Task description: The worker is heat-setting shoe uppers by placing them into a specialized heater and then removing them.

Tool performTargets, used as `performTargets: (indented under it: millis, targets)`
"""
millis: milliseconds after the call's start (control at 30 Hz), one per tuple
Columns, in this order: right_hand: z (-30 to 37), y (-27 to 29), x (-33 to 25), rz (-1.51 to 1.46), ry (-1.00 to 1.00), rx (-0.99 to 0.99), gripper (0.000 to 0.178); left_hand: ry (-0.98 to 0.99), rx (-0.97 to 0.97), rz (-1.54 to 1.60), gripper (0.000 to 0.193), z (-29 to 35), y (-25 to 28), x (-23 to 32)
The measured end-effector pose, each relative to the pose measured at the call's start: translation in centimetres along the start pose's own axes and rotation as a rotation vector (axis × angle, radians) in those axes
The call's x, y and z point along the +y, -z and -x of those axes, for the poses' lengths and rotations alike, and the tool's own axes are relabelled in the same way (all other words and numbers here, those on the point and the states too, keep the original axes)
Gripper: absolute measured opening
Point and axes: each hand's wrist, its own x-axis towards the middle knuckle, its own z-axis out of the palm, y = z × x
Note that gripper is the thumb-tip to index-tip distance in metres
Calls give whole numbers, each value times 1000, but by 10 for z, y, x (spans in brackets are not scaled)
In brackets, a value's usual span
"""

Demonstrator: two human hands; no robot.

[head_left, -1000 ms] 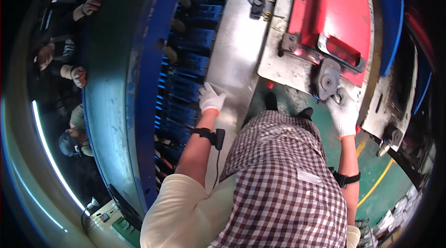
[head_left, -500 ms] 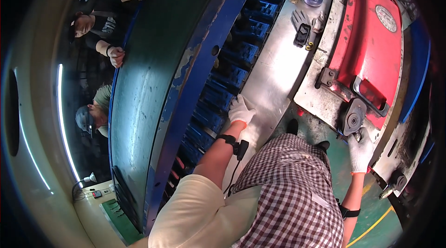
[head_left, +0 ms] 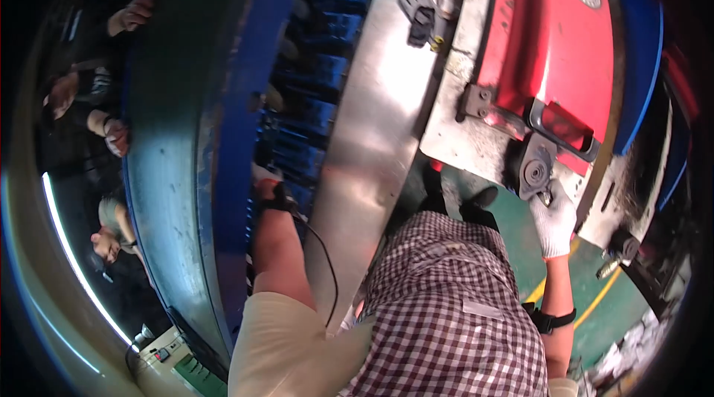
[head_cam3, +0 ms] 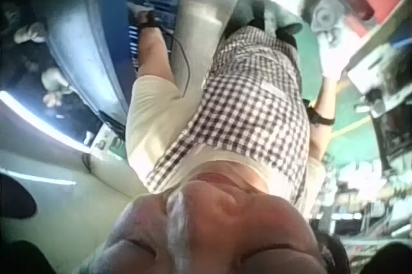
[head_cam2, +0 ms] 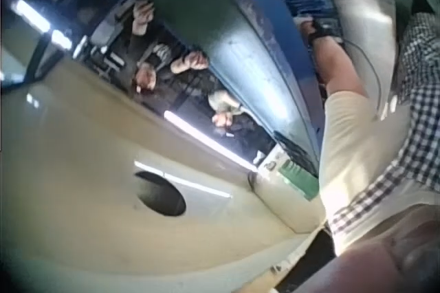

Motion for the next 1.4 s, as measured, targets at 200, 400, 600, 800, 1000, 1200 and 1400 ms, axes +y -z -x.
performTargets:
  millis: [200, 400, 600, 800, 1000, 1200, 1400]
  targets:
    - [2, -9, 16, -165, 6, 60, 22, 203, -1, 319, 66, -18, -31, 77]
    - [-7, -3, 18, -130, 8, -36, 17, 223, 120, 343, 60, -23, -7, 117]
    - [-2, -2, 20, -149, -16, -44, 17, 189, 233, 315, 43, 16, -37, 97]
    - [0, -3, 14, -125, 60, -17, 24, 240, -153, 525, 47, 156, -36, 43]
    - [-5, 8, 15, -200, 209, -47, 33, 206, -702, 443, 97, 329, -90, 31]
    - [1, 54, 14, -111, 586, 190, 44, 521, -1090, 403, 136, 447, -186, 71]
    - [46, 127, 9, -671, 554, -80, 104, -59, -1407, -191, 106, 565, -287, 74]
